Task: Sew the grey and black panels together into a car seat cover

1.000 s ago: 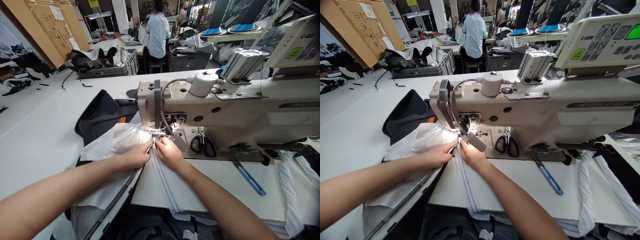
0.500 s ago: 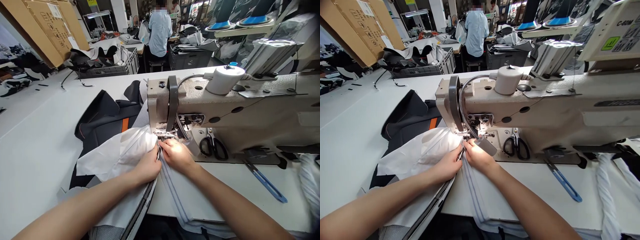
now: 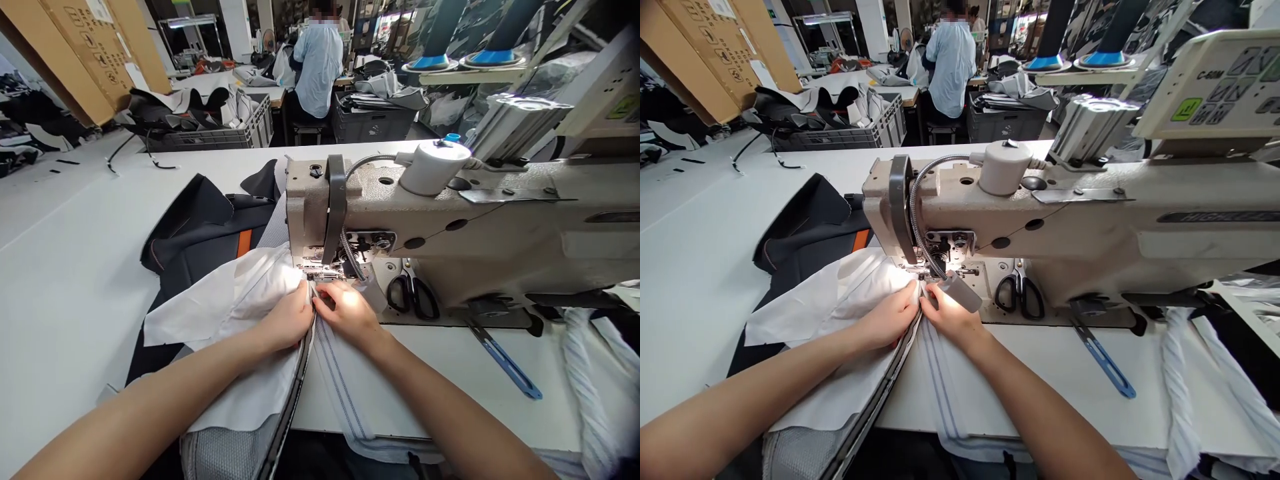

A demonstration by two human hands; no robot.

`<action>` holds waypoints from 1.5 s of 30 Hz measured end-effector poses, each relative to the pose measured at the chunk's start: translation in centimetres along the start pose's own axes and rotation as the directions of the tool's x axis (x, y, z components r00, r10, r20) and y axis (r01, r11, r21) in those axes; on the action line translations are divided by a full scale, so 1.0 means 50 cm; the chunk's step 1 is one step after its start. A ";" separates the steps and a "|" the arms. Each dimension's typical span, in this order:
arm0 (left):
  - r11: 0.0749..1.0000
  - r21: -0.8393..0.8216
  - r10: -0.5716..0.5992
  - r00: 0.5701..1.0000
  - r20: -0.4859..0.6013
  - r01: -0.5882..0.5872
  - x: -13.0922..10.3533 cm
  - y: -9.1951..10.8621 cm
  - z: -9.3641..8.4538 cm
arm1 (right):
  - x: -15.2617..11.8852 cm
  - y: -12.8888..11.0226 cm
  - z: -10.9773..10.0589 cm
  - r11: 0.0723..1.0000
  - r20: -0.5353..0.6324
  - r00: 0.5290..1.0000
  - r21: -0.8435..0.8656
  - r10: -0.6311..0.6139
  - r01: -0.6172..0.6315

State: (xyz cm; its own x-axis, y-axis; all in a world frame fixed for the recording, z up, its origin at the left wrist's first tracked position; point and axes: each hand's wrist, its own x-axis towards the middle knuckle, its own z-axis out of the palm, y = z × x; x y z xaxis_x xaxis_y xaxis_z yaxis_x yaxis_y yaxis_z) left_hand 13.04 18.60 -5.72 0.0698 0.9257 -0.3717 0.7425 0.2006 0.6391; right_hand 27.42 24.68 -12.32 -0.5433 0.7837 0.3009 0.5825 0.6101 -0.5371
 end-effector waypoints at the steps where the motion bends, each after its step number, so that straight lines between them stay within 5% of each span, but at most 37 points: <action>1: 0.995 0.090 0.040 0.999 -0.016 -0.039 -0.001 0.002 -0.002 | 0.001 -0.003 -0.001 1.000 0.013 1.000 0.002 0.011 -0.011; 5: 0.802 0.587 0.245 0.958 -0.150 -0.114 -0.001 0.008 -0.003 | 0.006 -0.007 -0.005 1.000 0.028 0.999 -0.006 0.014 -0.014; 9: 0.625 0.768 0.365 0.922 -0.131 -0.138 -0.006 -0.005 -0.006 | 0.009 -0.006 -0.004 1.000 0.002 1.000 -0.016 -0.011 0.011; 24: 0.687 0.708 0.267 0.963 -0.038 -0.162 -0.029 -0.007 -0.012 | -0.003 -0.021 0.004 0.990 -0.024 0.992 0.061 -0.127 0.128; 31: 0.670 0.721 0.321 0.945 -0.067 -0.177 -0.001 -0.012 -0.025 | 0.002 -0.021 -0.014 0.971 -0.012 0.974 -0.073 -0.228 0.227; 45: 0.634 0.759 0.348 0.931 -0.110 -0.147 0.027 -0.018 -0.030 | -0.006 -0.003 -0.009 0.972 0.031 0.976 -0.092 -0.216 0.218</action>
State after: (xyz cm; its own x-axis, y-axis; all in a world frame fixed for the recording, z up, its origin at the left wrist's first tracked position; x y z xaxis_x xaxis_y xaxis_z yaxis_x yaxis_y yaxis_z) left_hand 11.44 20.13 -5.78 0.2500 0.9670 -0.0497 0.9663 -0.2524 -0.0508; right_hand 27.77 24.38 -11.97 -0.6748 0.6296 0.3850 0.5035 0.7742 -0.3836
